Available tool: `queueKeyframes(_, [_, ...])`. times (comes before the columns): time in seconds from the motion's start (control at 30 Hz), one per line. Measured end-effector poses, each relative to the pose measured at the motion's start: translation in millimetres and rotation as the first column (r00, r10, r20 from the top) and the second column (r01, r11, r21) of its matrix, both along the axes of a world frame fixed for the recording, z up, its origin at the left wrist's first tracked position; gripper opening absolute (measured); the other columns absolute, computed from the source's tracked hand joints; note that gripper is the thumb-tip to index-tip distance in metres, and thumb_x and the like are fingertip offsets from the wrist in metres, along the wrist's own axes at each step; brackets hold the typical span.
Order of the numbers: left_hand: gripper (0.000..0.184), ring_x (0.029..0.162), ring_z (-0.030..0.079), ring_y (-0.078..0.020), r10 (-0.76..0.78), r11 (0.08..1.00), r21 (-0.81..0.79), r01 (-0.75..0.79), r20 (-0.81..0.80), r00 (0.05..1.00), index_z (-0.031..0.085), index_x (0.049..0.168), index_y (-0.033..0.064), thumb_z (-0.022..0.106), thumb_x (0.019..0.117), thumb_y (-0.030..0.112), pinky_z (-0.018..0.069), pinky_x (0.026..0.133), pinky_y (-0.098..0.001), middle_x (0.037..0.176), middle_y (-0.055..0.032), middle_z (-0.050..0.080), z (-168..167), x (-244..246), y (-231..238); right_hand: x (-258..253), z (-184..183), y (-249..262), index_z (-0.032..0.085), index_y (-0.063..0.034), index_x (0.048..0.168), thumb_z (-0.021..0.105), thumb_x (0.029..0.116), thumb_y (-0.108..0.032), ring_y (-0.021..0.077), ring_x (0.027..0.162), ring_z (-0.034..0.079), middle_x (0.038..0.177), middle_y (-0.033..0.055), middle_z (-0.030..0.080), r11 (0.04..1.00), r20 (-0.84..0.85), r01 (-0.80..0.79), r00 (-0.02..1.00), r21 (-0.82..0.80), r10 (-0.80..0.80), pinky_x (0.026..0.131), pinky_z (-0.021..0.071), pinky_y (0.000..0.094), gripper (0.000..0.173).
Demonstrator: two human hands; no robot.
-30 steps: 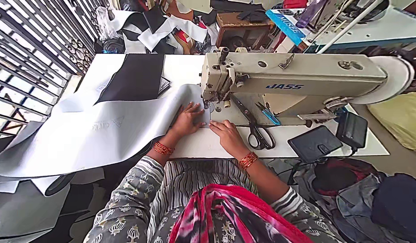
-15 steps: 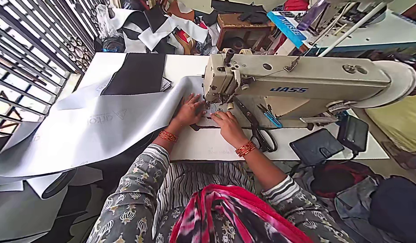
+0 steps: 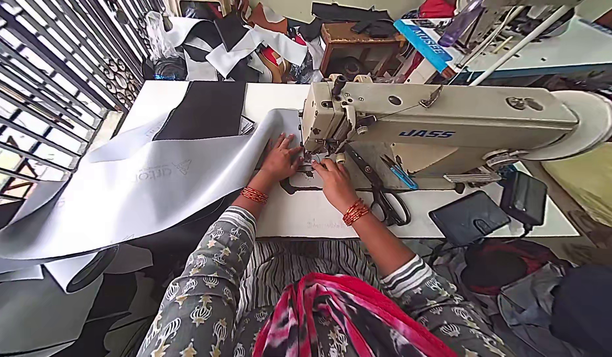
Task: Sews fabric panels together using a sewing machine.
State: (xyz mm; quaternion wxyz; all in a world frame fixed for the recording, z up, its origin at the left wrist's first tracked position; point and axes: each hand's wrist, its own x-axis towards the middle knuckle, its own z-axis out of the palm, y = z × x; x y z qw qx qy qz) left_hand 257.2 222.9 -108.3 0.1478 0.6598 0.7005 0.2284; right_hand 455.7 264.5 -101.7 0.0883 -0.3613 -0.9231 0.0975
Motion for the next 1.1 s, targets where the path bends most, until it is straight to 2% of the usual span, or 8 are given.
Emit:
queueKeyframes(0.23, [0.041, 0.155, 0.023, -0.0418, -0.004, 0.999, 0.032, 0.004, -0.02, 1.0, 0.067, 0.136, 0.0086, 0.055, 0.104, 0.032, 0.0104, 0.121, -0.0687, 0.16, -0.0215, 0.041, -2, -3, 5, -3, 3, 1, 0.061, -0.0101, 0.143, 0.052, 0.0931, 0.013, 0.0476, 0.123, 0.054, 0.135, 0.0252, 0.059, 0.999, 0.023, 0.023, 0.999, -0.026, -0.023, 0.099, 0.0444, 0.0604, 0.056])
queueKeyframes(0.43, [0.042, 0.156, 0.021, -0.0406, -0.008, 1.0, 0.018, 0.009, -0.031, 0.999, 0.064, 0.14, 0.0096, 0.054, 0.1048, 0.031, 0.0094, 0.121, -0.068, 0.161, -0.0204, 0.039, -1, -4, 6, -3, 0, 3, 0.059, -0.0118, 0.145, 0.052, 0.094, 0.012, 0.0469, 0.12, 0.056, 0.13, 0.0257, 0.06, 1.0, 0.025, 0.016, 1.0, -0.004, -0.016, 0.097, 0.0452, 0.0595, 0.057])
queueKeyframes(0.67, [0.043, 0.156, 0.021, -0.0407, 0.002, 1.0, -0.002, -0.002, -0.046, 0.999, 0.062, 0.141, 0.0108, 0.052, 0.1054, 0.032, 0.0087, 0.122, -0.0675, 0.162, -0.02, 0.038, 0, -3, 7, -4, 3, 2, 0.059, -0.0107, 0.145, 0.052, 0.0947, 0.011, 0.0479, 0.122, 0.055, 0.133, 0.0258, 0.059, 1.0, 0.032, 0.017, 0.999, -0.012, -0.016, 0.099, 0.0443, 0.0601, 0.056])
queueKeyframes(0.83, [0.043, 0.156, 0.021, -0.0406, 0.018, 1.0, -0.002, -0.018, -0.044, 0.999, 0.061, 0.143, 0.0114, 0.053, 0.1051, 0.031, 0.009, 0.121, -0.0679, 0.162, -0.0202, 0.038, 1, -4, 8, -6, 4, 3, 0.057, -0.0097, 0.146, 0.054, 0.0933, 0.012, 0.0486, 0.121, 0.055, 0.133, 0.0269, 0.059, 1.0, 0.055, 0.01, 0.998, -0.015, -0.009, 0.097, 0.0452, 0.0607, 0.057])
queueKeyframes(0.93, [0.044, 0.155, 0.022, -0.041, 0.028, 1.0, 0.002, -0.028, -0.043, 0.999, 0.061, 0.143, 0.0133, 0.054, 0.1042, 0.031, 0.0094, 0.122, -0.0681, 0.162, -0.02, 0.038, -1, -5, 11, 2, 3, 7, 0.061, -0.0093, 0.142, 0.053, 0.0925, 0.013, 0.0483, 0.117, 0.059, 0.135, 0.0263, 0.06, 1.0, -0.058, 0.012, 0.998, -0.017, -0.013, 0.094, 0.0476, 0.0614, 0.055])
queueKeyframes(1.0, [0.044, 0.155, 0.023, -0.0417, 0.031, 0.999, 0.011, -0.031, -0.038, 0.999, 0.061, 0.144, 0.0149, 0.054, 0.1037, 0.031, 0.0102, 0.122, -0.0688, 0.161, -0.02, 0.039, -3, -6, 12, 20, 16, 4, 0.064, -0.0043, 0.137, 0.05, 0.1016, 0.002, 0.0447, 0.124, 0.06, 0.139, 0.0239, 0.061, 0.997, -0.14, 0.073, 0.987, -0.033, -0.077, 0.1, 0.0486, 0.0597, 0.039])
queueKeyframes(1.1, [0.044, 0.155, 0.021, -0.0419, 0.037, 0.999, 0.005, -0.037, -0.022, 0.999, 0.06, 0.145, 0.0151, 0.054, 0.1046, 0.03, 0.009, 0.121, -0.0695, 0.162, -0.02, 0.039, -2, -3, 10, 80, 34, 7, 0.066, 0.0042, 0.129, 0.048, 0.1044, -0.005, 0.0442, 0.127, 0.058, 0.133, 0.0283, 0.062, 0.982, -0.28, 0.186, 0.946, 0.046, -0.166, 0.107, 0.0462, 0.0572, 0.032])
